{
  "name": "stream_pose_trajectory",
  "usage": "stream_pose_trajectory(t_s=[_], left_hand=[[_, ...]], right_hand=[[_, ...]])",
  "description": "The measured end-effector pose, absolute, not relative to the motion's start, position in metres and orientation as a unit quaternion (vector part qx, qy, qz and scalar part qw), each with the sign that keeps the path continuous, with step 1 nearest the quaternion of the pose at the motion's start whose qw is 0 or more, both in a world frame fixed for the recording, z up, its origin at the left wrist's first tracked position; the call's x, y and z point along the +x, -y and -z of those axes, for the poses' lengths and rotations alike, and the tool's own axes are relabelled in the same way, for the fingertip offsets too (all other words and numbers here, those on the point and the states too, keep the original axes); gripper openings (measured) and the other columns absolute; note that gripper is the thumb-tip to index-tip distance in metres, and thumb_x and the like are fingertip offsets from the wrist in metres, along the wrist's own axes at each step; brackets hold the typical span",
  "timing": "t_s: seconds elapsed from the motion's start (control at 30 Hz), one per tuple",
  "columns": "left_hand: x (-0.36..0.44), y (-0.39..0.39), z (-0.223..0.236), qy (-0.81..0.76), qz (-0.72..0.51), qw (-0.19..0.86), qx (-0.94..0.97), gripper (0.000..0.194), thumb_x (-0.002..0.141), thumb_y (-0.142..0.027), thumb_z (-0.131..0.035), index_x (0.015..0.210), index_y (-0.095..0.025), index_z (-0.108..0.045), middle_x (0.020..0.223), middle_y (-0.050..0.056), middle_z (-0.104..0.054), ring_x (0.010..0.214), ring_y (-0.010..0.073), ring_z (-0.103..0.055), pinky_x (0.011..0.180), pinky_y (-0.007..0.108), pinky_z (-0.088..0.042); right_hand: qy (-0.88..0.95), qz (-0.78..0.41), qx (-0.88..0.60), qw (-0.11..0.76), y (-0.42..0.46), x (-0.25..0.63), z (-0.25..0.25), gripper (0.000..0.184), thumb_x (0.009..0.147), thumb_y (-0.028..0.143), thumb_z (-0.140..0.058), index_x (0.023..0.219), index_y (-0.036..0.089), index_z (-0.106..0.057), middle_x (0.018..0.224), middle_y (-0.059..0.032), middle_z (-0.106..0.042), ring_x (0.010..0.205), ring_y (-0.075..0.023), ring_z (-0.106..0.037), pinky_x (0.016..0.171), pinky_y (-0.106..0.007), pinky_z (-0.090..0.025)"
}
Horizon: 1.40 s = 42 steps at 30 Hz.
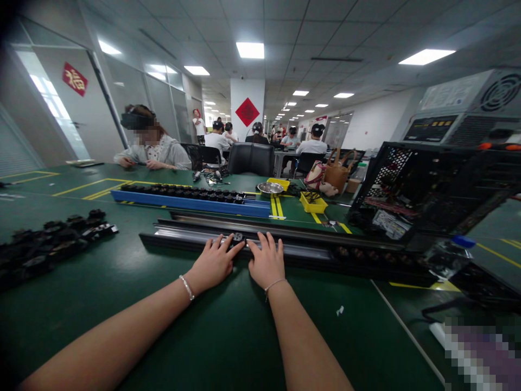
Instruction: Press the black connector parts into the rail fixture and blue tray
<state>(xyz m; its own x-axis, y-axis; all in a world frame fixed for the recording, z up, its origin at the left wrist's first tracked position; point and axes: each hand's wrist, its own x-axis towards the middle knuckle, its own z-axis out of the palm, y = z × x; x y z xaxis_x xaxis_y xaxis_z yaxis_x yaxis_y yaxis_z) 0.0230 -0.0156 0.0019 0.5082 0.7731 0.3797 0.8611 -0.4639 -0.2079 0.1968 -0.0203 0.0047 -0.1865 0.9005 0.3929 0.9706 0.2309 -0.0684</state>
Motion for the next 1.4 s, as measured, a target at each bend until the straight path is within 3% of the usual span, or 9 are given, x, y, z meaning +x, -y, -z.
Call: stream_pose_trajectory(t_s=[0.37,0.8,1.03,1.4], left_hand=[[0.0301,0.0160,-0.0062,0.513,0.114,0.166,-0.835,0.058,0.082,-0.031,-0.048,0.137,-0.034,-0.031,0.140,0.012,-0.039,0.123,0.0330,-0.039,0.096,0.050,-0.030],[0.0254,0.0145,-0.0033,0.521,0.118,0.175,-0.827,0.055,0.081,-0.028,-0.049,0.134,-0.023,-0.037,0.138,0.018,-0.041,0.126,0.0303,-0.038,0.100,0.046,-0.028],[0.0242,0.0174,-0.0045,0.536,0.115,0.181,-0.816,0.054,0.082,-0.032,-0.047,0.134,-0.024,-0.037,0.137,0.019,-0.042,0.126,0.0330,-0.037,0.100,0.055,-0.024],[0.0210,0.0144,-0.0036,0.550,0.138,0.156,-0.809,0.055,0.080,-0.034,-0.049,0.134,-0.035,-0.037,0.142,0.012,-0.037,0.128,0.0331,-0.034,0.100,0.055,-0.024]], right_hand=[[0.768,0.089,-0.617,0.147,0.0217,0.1957,-0.0056,0.049,0.076,0.025,-0.048,0.125,0.032,-0.049,0.145,-0.0025,-0.032,0.133,-0.0271,-0.022,0.106,-0.055,-0.011],[0.773,0.095,-0.606,0.162,0.0211,0.1968,-0.0025,0.047,0.077,0.023,-0.048,0.122,0.032,-0.050,0.144,-0.0015,-0.035,0.131,-0.0249,-0.028,0.106,-0.052,-0.012],[0.773,0.097,-0.607,0.157,0.0211,0.1970,-0.0027,0.047,0.077,0.024,-0.048,0.124,0.033,-0.049,0.143,-0.0009,-0.037,0.131,-0.0248,-0.028,0.106,-0.052,-0.012],[0.771,0.096,-0.606,0.172,0.0216,0.1958,-0.0032,0.044,0.076,0.024,-0.048,0.119,0.032,-0.052,0.142,-0.0008,-0.039,0.130,-0.0258,-0.029,0.106,-0.053,-0.012]])
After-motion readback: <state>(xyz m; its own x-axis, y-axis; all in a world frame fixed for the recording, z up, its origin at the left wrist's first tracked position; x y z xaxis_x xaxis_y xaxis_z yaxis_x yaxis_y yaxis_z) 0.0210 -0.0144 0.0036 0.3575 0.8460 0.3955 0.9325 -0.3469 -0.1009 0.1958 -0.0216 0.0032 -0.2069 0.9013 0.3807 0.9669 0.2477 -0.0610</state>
